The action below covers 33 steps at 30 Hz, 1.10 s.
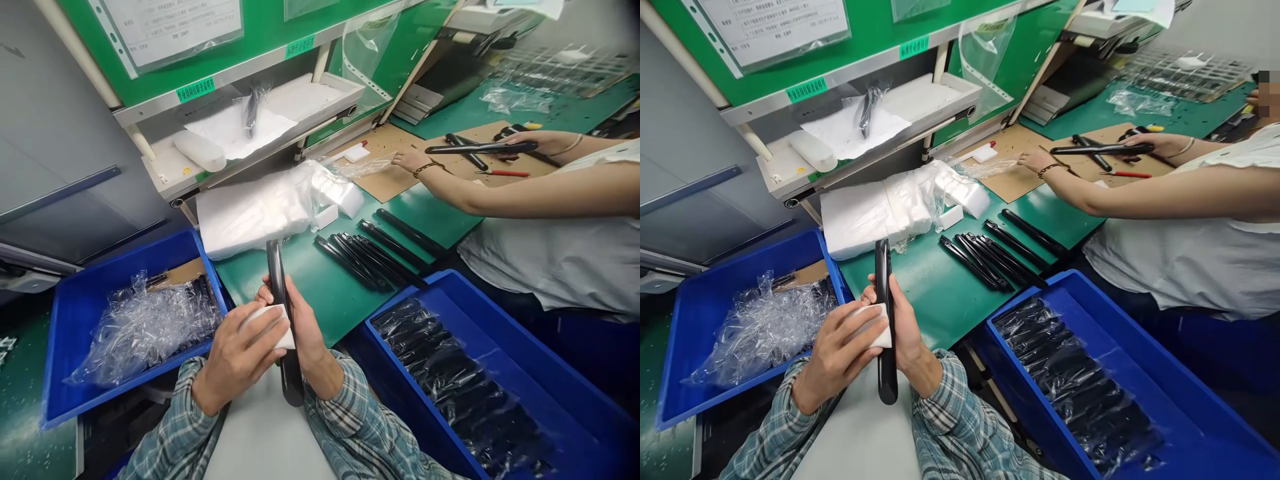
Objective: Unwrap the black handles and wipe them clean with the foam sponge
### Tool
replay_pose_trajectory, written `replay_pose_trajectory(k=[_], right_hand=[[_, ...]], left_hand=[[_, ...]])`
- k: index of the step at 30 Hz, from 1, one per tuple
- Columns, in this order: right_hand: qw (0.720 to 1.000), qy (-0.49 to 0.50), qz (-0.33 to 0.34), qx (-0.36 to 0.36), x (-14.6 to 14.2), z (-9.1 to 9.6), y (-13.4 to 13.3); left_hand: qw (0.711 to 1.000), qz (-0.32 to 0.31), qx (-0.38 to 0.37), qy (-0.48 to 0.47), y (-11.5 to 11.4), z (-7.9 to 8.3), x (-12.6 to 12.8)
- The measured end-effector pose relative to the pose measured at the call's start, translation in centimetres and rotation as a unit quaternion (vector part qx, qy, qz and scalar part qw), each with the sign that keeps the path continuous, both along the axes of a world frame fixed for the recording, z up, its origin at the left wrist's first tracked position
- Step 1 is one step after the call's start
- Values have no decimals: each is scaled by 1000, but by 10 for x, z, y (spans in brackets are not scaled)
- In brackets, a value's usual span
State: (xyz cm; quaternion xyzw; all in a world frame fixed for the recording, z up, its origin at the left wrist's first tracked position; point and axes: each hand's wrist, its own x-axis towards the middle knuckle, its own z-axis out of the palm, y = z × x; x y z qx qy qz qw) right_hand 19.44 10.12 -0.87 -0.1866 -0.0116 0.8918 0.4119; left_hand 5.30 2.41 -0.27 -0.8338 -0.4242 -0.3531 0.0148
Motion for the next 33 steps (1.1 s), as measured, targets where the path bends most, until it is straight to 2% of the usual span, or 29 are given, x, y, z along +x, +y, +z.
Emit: replay_pose_trajectory(k=[6,11,15,16,19,21,26,33], right_hand=[[1000,13,13,-9,-2,4,1],[1000,-14,-4,6,-4,7,-1],[1000,-8,2,12,-4,11,1],[1000,-14,-2,17,-3,12,3],[998,-30,-29,41,1,14,12],[997,-25,-43,55,4,16,18],[998,-9,-42,50,7,14,23],[998,-15,-45,28,7,13,21]], left_hand=[[999,-22,-10,-21,-3,3,-3],[998,-53,-32,-27,-6,6,-4],[1000,-2,-3,-23,-5,4,-5],[1000,-8,-8,-24,-8,3,-4],[994,-96,-41,-33,-23,3,-4],[989,-129,-37,-57,-35,4,-7],[991,-64,-22,-117,-42,1,-17],[987,-15,-44,-156,-38,-10,-10]])
